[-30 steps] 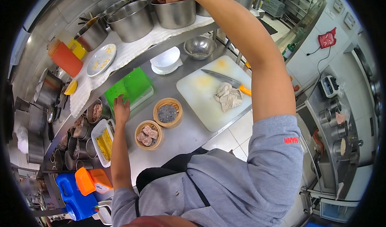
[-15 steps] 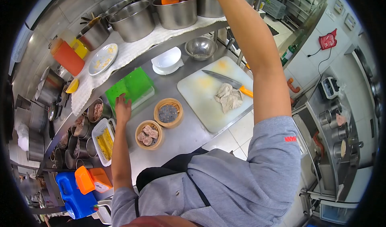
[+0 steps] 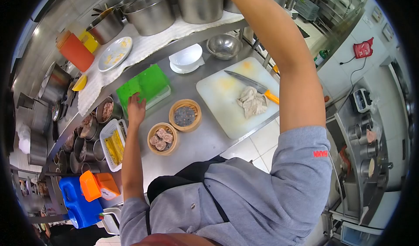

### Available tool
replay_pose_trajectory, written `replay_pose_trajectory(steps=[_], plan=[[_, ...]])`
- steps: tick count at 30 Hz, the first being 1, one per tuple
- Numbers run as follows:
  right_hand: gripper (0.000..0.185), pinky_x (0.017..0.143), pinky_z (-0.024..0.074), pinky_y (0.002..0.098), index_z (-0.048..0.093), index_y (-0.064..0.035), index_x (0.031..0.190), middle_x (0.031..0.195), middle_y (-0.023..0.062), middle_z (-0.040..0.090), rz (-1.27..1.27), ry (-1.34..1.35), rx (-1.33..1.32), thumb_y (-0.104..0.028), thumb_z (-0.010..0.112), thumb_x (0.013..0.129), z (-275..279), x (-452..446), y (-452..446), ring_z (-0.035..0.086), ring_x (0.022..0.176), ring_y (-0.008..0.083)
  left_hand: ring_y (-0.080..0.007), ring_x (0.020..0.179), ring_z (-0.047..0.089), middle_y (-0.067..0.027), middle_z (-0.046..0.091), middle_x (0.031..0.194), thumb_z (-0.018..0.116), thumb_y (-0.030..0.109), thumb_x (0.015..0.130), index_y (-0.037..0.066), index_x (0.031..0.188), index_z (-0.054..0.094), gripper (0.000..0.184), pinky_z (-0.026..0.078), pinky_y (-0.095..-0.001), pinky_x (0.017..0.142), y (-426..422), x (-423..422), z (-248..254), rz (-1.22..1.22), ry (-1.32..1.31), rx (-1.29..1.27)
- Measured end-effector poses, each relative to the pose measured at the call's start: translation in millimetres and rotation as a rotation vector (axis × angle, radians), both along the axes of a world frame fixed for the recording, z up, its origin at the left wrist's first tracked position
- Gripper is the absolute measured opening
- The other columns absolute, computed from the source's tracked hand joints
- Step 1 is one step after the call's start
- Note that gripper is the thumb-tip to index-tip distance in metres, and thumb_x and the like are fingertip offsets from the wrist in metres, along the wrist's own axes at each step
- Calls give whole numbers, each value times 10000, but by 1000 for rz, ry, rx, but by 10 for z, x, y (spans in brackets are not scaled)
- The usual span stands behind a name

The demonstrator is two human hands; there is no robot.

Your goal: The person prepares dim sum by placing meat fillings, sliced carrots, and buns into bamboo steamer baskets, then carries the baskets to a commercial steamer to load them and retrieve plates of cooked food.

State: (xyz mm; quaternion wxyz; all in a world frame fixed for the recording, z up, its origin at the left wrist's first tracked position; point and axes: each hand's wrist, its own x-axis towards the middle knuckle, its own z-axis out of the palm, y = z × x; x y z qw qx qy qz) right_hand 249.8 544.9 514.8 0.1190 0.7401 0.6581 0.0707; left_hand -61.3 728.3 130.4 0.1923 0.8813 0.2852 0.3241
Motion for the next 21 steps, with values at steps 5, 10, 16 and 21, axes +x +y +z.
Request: replay_pose_trajectory(steps=[5, 10, 16, 21], plan=[[300, 788, 507, 355, 709, -78, 1041, 977, 111, 708, -10, 323, 303, -207, 705, 770, 52, 292, -236, 649, 896, 243, -279, 674, 585, -183, 571, 983, 673, 113, 821, 17, 1191, 548, 402, 486, -412, 668, 63, -22, -61, -11, -64, 44], [346, 786, 498, 355, 702, -70, 1060, 999, 121, 699, 120, 430, 463, -270, 719, 779, 8, 485, -331, 645, 905, 251, -278, 682, 592, -183, 570, 976, 672, 104, 821, 16, 1193, 546, 403, 488, -406, 661, 36, -5, 64, -24, -33, 0], [334, 772, 503, 367, 699, -67, 1060, 963, 132, 702, 103, 242, 175, -229, 669, 769, 67, 234, -476, 647, 888, 265, -271, 662, 595, -175, 578, 972, 673, 101, 819, 13, 1193, 542, 406, 488, -402, 646, -50, 92, 148, -71, -41, 24], [286, 719, 504, 403, 713, -63, 991, 931, 150, 704, -18, 106, 16, -197, 609, 761, -31, 219, -241, 657, 832, 300, -265, 645, 594, -175, 583, 974, 673, 103, 821, 7, 1192, 542, 405, 486, -406, 637, -88, 174, 106, -83, -27, 13]])
